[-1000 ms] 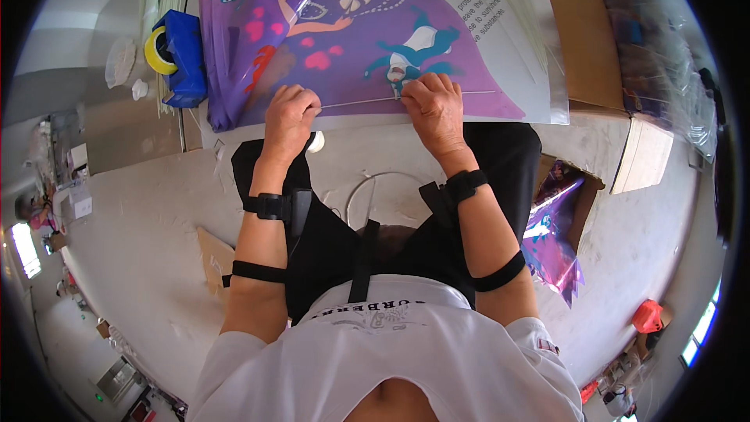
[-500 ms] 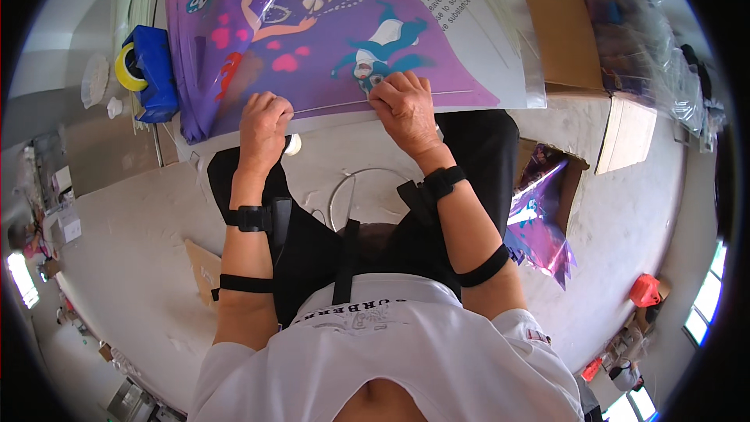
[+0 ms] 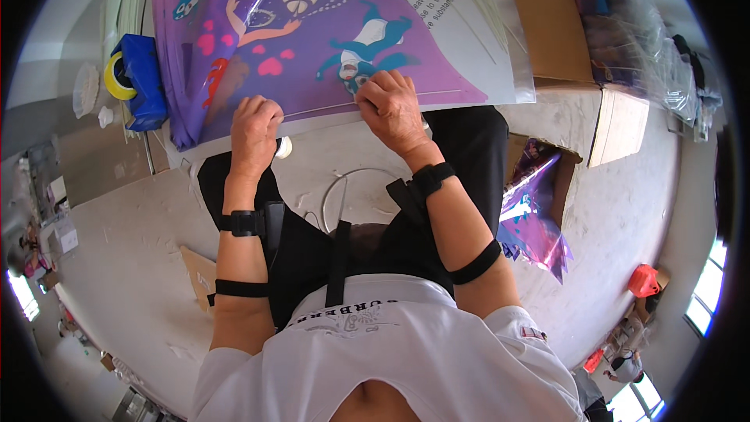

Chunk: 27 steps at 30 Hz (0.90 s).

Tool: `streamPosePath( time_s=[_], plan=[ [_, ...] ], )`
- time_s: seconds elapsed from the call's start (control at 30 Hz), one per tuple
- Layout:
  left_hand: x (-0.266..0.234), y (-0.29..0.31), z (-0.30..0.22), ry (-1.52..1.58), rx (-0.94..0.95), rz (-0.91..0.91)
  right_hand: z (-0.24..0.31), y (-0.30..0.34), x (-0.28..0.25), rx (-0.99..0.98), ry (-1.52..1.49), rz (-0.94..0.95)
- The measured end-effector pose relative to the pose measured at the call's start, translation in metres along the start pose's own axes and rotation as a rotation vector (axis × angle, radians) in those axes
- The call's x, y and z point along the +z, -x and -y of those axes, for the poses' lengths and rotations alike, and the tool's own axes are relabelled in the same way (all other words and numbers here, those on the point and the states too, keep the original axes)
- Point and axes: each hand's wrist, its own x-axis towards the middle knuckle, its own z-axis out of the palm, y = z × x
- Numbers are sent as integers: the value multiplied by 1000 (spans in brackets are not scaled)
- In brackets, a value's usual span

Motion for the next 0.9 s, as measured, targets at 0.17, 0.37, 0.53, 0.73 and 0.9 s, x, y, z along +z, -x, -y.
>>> streamPosePath(
  time_s=[0.17,0.37,0.53,0.73,0.9],
  plan=[
    [4,1,-2,-2,1,5,1,0,0,-7,1,4],
    [4,-3,-7,21,21,-9,0,0,-1,1,-8,9],
    [5,-3,-8,8,8,-7,2,-1,-1,5,-5,3],
    [5,-3,-8,10,-3,-6,-1,0,0,4,-20,1],
    [2,-2,-3,-5,-21,-11,-1,-3,1,-20,-51,10]
  ],
)
